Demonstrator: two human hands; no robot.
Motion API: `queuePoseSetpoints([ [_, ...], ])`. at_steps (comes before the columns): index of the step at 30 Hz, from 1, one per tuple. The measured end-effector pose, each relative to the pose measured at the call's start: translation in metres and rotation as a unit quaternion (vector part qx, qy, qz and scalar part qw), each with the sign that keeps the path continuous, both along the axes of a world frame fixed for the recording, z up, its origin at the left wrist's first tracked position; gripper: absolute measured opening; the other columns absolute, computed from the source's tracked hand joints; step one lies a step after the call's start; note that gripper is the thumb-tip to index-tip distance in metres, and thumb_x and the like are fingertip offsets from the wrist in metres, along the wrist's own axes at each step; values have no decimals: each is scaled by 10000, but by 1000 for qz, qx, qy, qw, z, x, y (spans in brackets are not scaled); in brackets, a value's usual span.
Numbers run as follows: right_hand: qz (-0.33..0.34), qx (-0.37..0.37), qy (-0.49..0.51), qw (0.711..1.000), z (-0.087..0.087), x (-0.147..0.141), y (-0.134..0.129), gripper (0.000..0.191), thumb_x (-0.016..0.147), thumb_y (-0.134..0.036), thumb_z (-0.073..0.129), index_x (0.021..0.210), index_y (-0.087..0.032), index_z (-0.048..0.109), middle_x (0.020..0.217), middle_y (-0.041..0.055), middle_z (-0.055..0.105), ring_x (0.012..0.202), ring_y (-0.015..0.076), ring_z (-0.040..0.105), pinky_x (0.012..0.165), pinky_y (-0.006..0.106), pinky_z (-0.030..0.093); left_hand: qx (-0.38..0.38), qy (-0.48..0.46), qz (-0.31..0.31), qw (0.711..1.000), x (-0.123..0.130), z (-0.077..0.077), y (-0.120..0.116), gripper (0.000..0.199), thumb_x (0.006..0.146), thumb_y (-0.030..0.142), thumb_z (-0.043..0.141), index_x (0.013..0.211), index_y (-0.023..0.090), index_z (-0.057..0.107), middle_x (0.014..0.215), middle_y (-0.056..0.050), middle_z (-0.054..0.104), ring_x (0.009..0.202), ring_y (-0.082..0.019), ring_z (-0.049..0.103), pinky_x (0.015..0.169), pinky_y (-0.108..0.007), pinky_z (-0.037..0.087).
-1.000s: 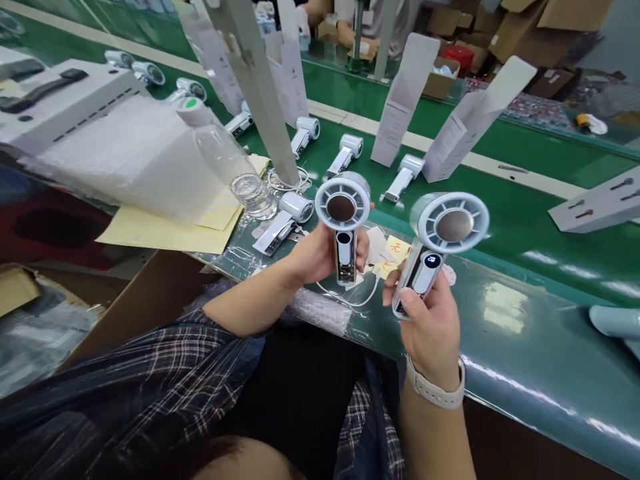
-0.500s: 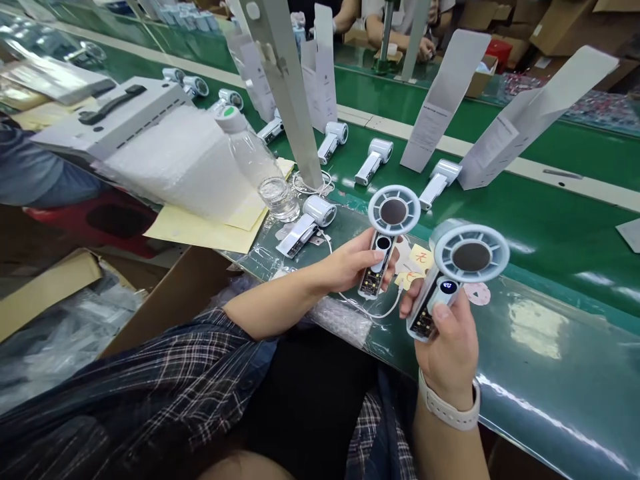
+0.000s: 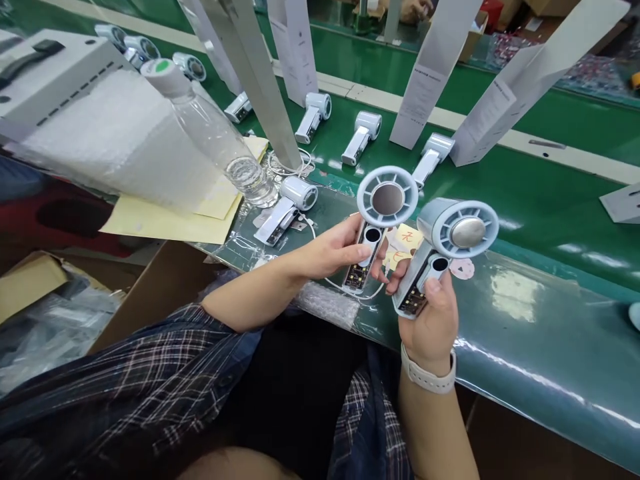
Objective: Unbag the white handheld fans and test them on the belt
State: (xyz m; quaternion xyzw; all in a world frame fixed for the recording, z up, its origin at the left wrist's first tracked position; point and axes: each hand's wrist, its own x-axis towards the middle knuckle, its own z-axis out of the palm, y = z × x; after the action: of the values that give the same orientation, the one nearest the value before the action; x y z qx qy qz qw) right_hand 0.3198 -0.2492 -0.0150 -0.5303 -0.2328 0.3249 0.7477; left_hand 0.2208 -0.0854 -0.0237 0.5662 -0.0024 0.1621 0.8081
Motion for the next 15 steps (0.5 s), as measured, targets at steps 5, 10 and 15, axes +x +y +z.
queuePoseSetpoints([
  [5, -34, 6, 31, 999, -5, 2, -3, 277, 884, -493, 618, 945, -223, 633, 816, 21, 611, 668, 180, 548, 637, 342, 452, -31, 7, -47, 998, 1, 2, -2, 558, 864, 579, 786, 1139, 216, 463, 867, 4, 628, 708, -156, 676, 802, -400, 612],
  [10, -52, 22, 61, 997, -7, 5, -4, 327, 843, -504, 647, 984, -209, 660, 778, 14, 610, 639, 170, 543, 596, 321, 473, -34, 13, -67, 997, 4, 0, -2, 565, 866, 484, 813, 1172, 206, 428, 894, 14, 610, 704, -142, 676, 827, -436, 652],
  [15, -75, 28, 81, 993, -10, 10, -4, 367, 775, -501, 729, 968, -192, 686, 747, 20, 642, 603, 163, 561, 528, 289, 468, -28, 26, -14, 999, 6, -3, 0, 653, 837, 537, 845, 1198, 204, 416, 930, -5, 637, 697, -151, 701, 757, -395, 654],
])
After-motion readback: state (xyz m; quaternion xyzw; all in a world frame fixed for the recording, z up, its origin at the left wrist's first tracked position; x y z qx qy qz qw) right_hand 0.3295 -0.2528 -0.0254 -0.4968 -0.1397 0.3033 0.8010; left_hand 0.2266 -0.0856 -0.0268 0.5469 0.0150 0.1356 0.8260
